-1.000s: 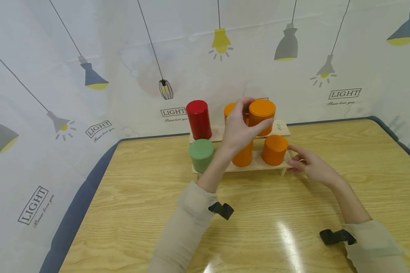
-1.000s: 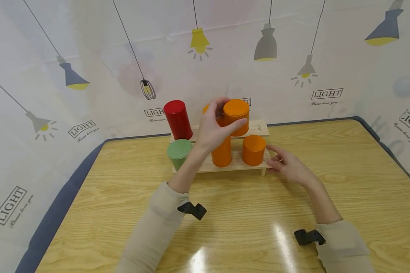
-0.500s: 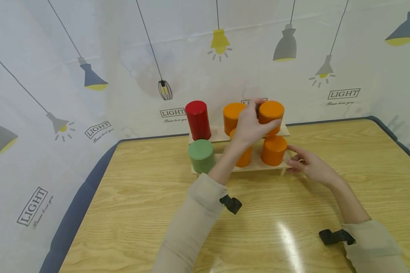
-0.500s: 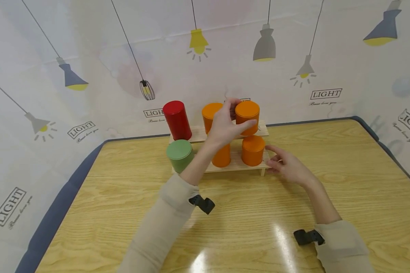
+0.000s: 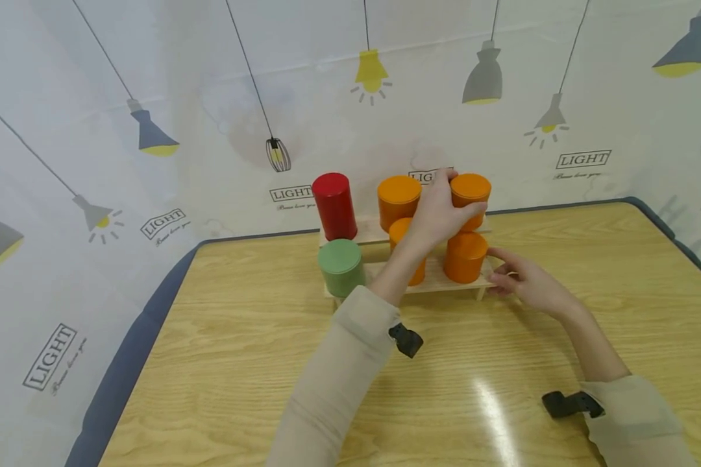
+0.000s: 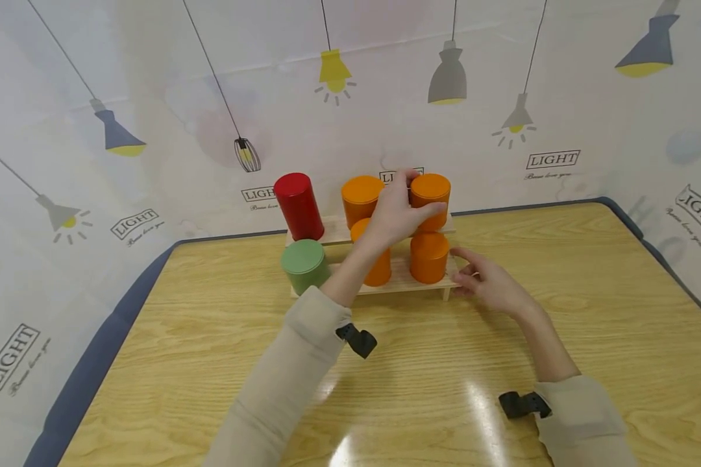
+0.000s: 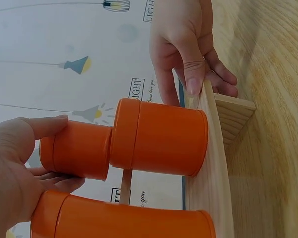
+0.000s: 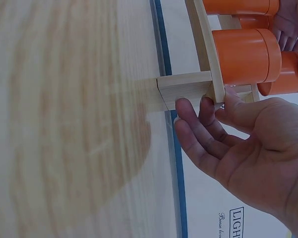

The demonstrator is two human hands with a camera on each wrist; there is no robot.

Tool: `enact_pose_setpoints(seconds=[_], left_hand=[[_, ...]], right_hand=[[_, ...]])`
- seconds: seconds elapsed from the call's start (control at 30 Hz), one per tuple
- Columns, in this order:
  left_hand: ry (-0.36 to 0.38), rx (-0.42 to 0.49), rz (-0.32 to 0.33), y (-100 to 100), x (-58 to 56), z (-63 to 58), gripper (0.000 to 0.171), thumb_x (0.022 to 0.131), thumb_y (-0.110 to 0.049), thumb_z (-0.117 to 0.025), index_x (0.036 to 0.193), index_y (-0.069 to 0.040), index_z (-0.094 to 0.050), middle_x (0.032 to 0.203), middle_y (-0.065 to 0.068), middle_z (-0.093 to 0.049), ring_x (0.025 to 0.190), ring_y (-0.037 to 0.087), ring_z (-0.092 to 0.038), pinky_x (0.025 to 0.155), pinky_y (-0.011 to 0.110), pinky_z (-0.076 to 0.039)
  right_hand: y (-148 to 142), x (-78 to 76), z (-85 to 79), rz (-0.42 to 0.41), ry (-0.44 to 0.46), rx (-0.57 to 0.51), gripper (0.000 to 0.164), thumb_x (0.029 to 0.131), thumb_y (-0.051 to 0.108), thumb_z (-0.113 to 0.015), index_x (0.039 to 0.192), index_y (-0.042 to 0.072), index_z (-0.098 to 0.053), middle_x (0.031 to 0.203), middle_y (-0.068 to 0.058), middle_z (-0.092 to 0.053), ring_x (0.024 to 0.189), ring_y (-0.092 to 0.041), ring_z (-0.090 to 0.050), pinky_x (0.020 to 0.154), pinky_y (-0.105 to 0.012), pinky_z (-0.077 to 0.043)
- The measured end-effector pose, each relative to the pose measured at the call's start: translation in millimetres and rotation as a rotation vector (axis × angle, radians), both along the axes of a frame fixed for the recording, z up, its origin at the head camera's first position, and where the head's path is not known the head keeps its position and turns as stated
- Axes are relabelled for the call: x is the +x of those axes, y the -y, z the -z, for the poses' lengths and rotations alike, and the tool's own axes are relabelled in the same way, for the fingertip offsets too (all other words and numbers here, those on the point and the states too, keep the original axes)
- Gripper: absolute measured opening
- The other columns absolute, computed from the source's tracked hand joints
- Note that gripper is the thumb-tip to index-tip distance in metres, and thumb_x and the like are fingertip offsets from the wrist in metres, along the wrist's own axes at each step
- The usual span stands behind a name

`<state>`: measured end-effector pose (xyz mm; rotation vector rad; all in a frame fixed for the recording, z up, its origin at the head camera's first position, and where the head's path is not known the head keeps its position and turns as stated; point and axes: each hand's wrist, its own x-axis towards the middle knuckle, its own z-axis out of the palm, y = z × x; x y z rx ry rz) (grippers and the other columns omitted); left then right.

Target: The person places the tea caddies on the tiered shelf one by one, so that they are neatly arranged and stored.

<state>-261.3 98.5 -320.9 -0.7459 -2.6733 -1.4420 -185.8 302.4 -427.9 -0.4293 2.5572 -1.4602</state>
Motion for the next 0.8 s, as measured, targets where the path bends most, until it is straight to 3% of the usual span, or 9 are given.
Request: enact_pose_setpoints(seconds=[0.23, 0.43, 0.8], left_hand=[[0.029, -0.090, -0.029, -6.4, -3.7, -0.3, 0.072, 0.094, -0.032, -0.073, 0.150, -0.008, -0.035, 0.138, 0.008, -0.056, 0.122, 0.017, -0.056, 0.099, 0.026, -0.048], [0.052, -0.091, -0.049, -8.0, -5.3, 1.6, 0.072, 0.095, -0.033, -0.071, 0.152, -0.009, -0.034, 0.144, 0.007, -0.053, 0.126, 0.016, -0.056, 0.102, 0.027, -0.047], [0.004, -0.202, -0.100, -14.0, -5.0, 3.0, 0.073, 0.095, -0.032, -0.071, 0.152, -0.009, -0.033, 0.142, 0.008, -0.054, 0.123, 0.017, -0.057, 0.098, 0.026, -0.049]], right_hand=[[-0.3, -0.6, 0.7, -0.001, 0.008, -0.013, 0.056, 0.108, 0.006, -0.044, 0.157, -0.006, -0.019, 0.109, -0.024, -0.055, 0.101, -0.039, -0.068, 0.088, -0.042, -0.057], [-0.5, -0.7, 1.5, -0.004, 0.016, -0.025, 0.057, 0.108, 0.006, -0.044, 0.158, -0.005, -0.019, 0.110, -0.024, -0.055, 0.102, -0.040, -0.067, 0.089, -0.042, -0.057], [0.6, 0.7, 0.1, -0.008, 0.014, -0.036, 0.057, 0.107, 0.004, -0.044, 0.157, -0.007, -0.018, 0.109, -0.025, -0.055, 0.102, -0.042, -0.067, 0.089, -0.042, -0.057]])
